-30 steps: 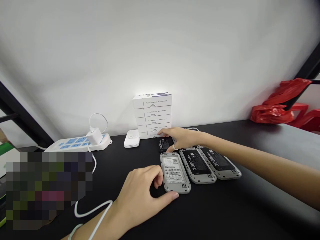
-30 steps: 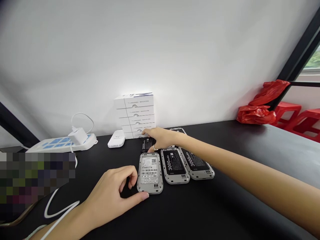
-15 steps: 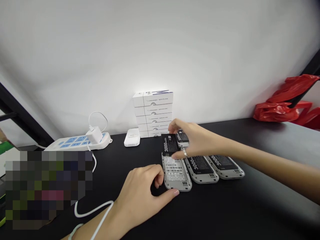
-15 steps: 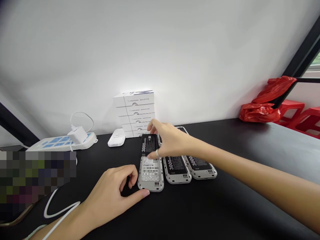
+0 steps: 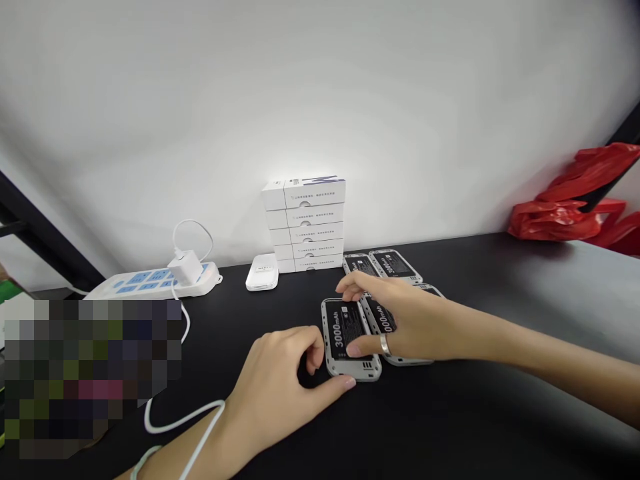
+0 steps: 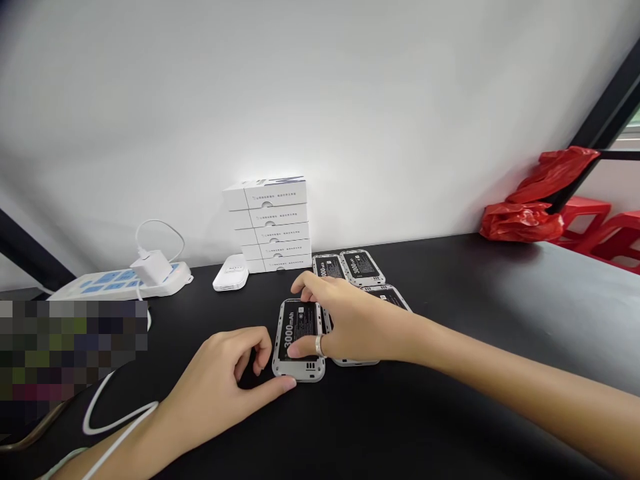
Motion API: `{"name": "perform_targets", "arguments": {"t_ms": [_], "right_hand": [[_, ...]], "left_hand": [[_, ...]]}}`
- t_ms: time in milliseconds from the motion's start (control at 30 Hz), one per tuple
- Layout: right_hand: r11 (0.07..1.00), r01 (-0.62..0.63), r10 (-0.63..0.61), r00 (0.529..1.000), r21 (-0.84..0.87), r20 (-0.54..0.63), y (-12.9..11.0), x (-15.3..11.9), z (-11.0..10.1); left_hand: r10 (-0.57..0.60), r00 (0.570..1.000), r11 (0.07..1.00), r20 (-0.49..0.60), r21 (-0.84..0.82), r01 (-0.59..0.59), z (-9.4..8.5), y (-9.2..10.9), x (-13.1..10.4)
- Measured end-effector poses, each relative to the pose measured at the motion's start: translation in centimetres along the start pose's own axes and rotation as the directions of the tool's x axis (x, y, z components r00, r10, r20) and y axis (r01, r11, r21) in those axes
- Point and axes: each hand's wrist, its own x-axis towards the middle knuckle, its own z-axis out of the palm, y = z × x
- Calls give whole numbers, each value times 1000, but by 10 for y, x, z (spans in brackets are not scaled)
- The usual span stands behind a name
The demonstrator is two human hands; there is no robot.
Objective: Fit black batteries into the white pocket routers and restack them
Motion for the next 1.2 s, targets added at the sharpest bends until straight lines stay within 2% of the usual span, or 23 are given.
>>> {"name": "perform_targets", "arguments": {"t_ms": [67,167,333,400,567,733,800,900,1000,1067,1133,1200], "right_hand": [[998,40,-39,999,-47,30,-3,-6,3],[966,175,-167,984,-191,56,-4,-11,11],[892,308,-306,950,-331,60,-3,-5,16],[892,317,-312,948,-323,70,-5,0,13],[949,284,-265,954,-136,139,-6,11,6],[945,318,-317,948,-73,30,2,17,2],[942,325,-329,943,-78,-43,10,21,-9],[954,273,-286,953,-125,-103,31,26,-38],[970,151,-159,987,-190,-29,60,29,-69],[979,63,-63,998,-191,8,79,29,-81],[987,19,-14,999,-162,31,95,28,-85],[991,23,-17,999,-129,52,108,29,-82]], "left_hand": [[-7,1000,1000,0,-6,7,0,-1,1],[-9,1000,1000,-4,-10,9,-1,-1,2],[-18,1000,1000,8,-3,18,0,-1,1],[-20,1000,1000,16,-3,20,0,-3,0],[-19,1000,1000,24,3,19,0,-4,0],[-9,998,997,62,-70,13,-3,-2,0],[-22,998,995,65,-96,28,-4,-2,0],[-42,997,994,66,-94,49,-4,-3,0],[-52,995,995,81,-79,58,-3,-3,1],[-56,995,996,87,-65,62,-2,-3,2],[-59,995,997,85,-53,64,-1,-3,2],[-59,995,997,84,-50,63,-1,-3,2]]}}
